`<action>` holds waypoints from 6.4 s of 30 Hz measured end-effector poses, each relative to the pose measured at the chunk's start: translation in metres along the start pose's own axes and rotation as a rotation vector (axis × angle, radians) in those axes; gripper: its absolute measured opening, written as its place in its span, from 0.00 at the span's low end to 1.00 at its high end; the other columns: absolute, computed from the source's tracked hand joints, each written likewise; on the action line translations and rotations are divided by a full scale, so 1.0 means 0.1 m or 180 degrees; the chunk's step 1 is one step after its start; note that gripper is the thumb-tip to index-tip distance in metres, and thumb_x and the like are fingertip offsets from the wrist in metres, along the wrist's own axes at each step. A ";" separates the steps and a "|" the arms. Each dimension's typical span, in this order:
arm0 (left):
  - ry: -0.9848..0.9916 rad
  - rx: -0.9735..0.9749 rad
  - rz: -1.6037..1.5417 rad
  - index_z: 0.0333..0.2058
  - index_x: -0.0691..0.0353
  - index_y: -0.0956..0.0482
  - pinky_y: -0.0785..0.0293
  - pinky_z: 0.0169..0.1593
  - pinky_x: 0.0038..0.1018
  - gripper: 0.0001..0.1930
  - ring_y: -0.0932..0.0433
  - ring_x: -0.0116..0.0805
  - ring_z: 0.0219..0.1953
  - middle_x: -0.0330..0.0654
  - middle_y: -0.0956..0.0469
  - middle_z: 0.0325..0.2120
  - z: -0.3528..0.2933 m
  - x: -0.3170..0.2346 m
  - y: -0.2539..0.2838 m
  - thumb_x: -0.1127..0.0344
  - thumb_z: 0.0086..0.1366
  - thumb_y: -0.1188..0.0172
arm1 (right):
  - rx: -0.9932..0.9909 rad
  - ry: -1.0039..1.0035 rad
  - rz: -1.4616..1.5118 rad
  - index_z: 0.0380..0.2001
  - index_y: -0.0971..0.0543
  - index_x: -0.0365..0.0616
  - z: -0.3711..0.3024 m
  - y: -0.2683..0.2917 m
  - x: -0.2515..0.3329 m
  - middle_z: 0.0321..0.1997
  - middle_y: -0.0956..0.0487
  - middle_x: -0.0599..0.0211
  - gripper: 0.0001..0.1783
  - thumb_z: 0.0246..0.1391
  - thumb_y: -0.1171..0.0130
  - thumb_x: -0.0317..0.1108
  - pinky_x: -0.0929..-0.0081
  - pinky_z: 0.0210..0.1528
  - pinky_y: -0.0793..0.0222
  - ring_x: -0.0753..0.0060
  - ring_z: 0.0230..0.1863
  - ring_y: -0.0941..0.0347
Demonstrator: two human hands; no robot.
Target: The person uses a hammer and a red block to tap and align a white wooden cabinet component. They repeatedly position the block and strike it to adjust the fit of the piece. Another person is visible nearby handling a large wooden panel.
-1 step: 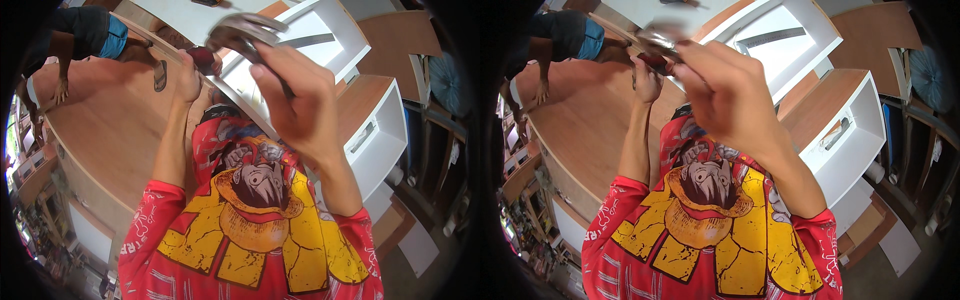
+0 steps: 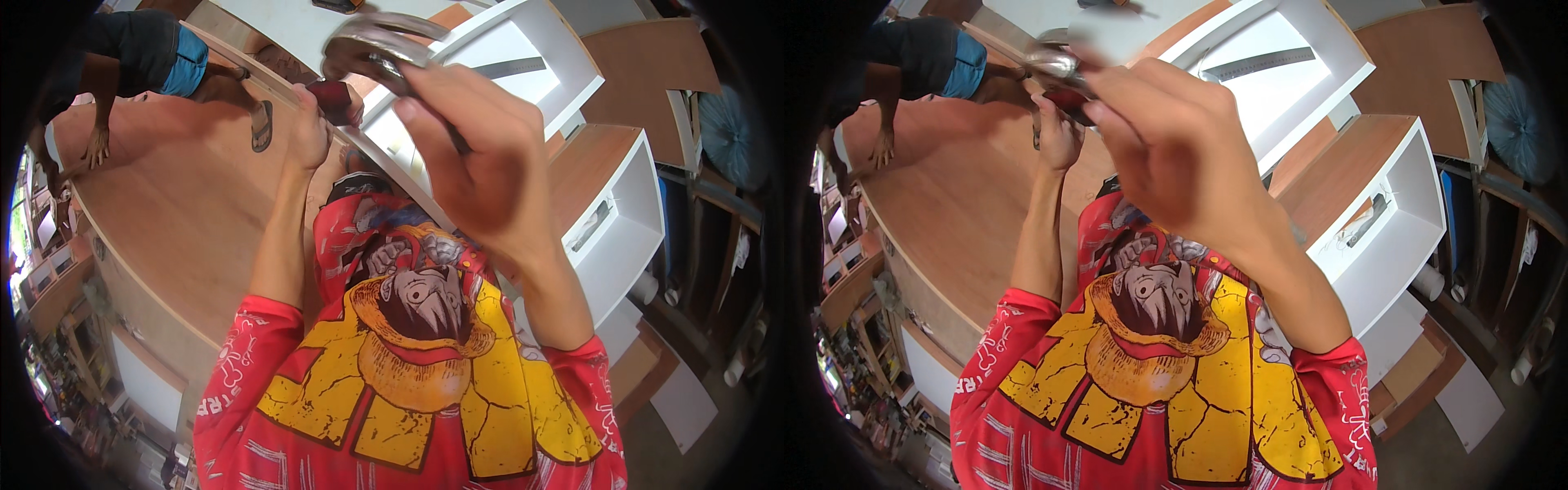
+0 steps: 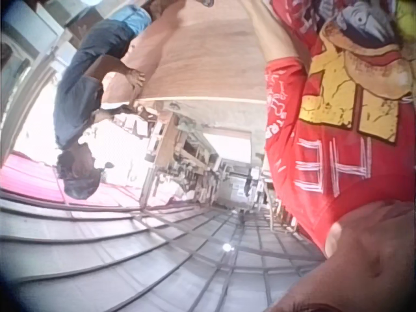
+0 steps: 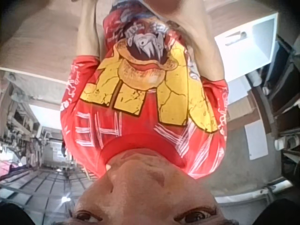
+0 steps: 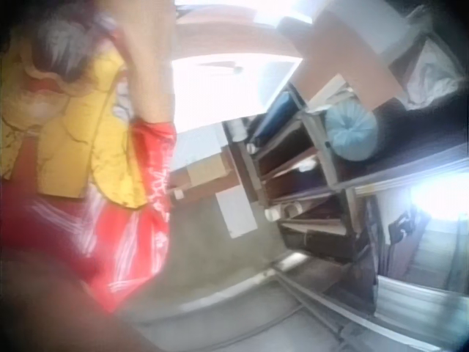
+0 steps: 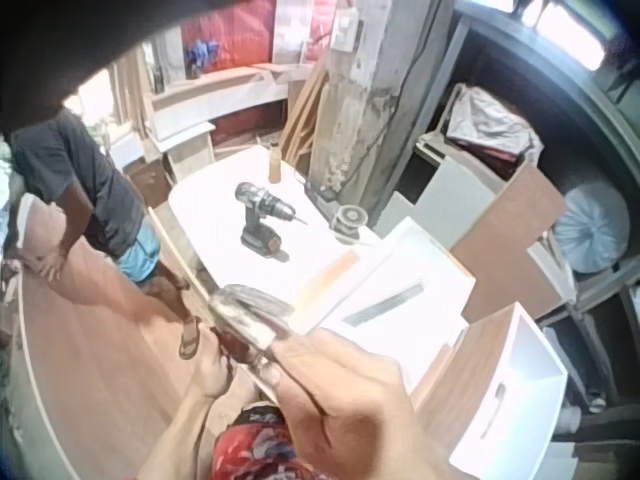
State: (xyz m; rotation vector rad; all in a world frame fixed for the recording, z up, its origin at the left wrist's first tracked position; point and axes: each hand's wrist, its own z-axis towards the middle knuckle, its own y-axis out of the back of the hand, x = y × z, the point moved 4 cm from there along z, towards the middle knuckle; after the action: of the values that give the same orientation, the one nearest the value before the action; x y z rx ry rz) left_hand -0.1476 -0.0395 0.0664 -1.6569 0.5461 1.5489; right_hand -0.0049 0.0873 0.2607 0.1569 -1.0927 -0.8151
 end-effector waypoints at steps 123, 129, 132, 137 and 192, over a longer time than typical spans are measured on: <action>0.1899 0.1613 0.1404 0.38 0.65 0.18 0.26 0.36 0.26 0.15 0.22 0.26 0.31 0.37 0.18 0.29 0.50 0.37 -0.63 0.61 0.61 0.24 | 0.0772 -0.2345 -0.0768 0.51 0.15 0.40 -1.62 -0.22 -0.32 0.38 0.22 0.60 0.17 0.57 0.35 0.25 0.56 0.38 0.26 0.51 0.38 0.22; 0.1808 0.2272 0.1548 0.36 0.63 0.19 0.29 0.32 0.24 0.16 0.26 0.23 0.29 0.34 0.21 0.27 0.66 0.66 -0.92 0.61 0.57 0.22 | 0.1138 -0.2445 -0.0971 0.54 0.16 0.42 -1.66 -0.17 -0.49 0.40 0.20 0.59 0.20 0.57 0.34 0.23 0.57 0.39 0.24 0.51 0.37 0.20; 0.2075 0.2218 0.1499 0.36 0.64 0.20 0.26 0.35 0.26 0.15 0.24 0.25 0.30 0.35 0.21 0.27 0.64 0.65 -1.00 0.64 0.58 0.23 | 0.1177 -0.2643 -0.1065 0.54 0.15 0.41 -1.65 -0.11 -0.56 0.40 0.20 0.58 0.19 0.58 0.35 0.23 0.56 0.38 0.23 0.50 0.36 0.20; 0.2162 0.2109 0.1498 0.39 0.65 0.18 0.25 0.41 0.30 0.16 0.23 0.29 0.32 0.38 0.19 0.29 0.58 0.78 -1.00 0.66 0.56 0.23 | 0.1173 -0.2490 -0.0956 0.54 0.16 0.41 -1.73 -0.19 -0.53 0.39 0.20 0.58 0.19 0.58 0.34 0.23 0.55 0.38 0.24 0.49 0.35 0.19; 0.1807 0.1608 0.2111 0.42 0.66 0.17 0.35 0.27 0.26 0.17 0.32 0.23 0.22 0.32 0.25 0.24 0.49 0.48 -0.69 0.61 0.62 0.24 | 0.1343 -0.2175 -0.1049 0.51 0.22 0.34 -1.66 -0.50 -0.65 0.47 0.23 0.54 0.26 0.45 0.39 0.20 0.50 0.38 0.19 0.43 0.38 0.23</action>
State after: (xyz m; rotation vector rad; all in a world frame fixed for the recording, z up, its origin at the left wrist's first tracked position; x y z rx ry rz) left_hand -0.1182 0.0497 0.0401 -1.5631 1.7712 1.1701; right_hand 0.0951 0.0504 0.1093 0.4425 -1.9177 -0.9495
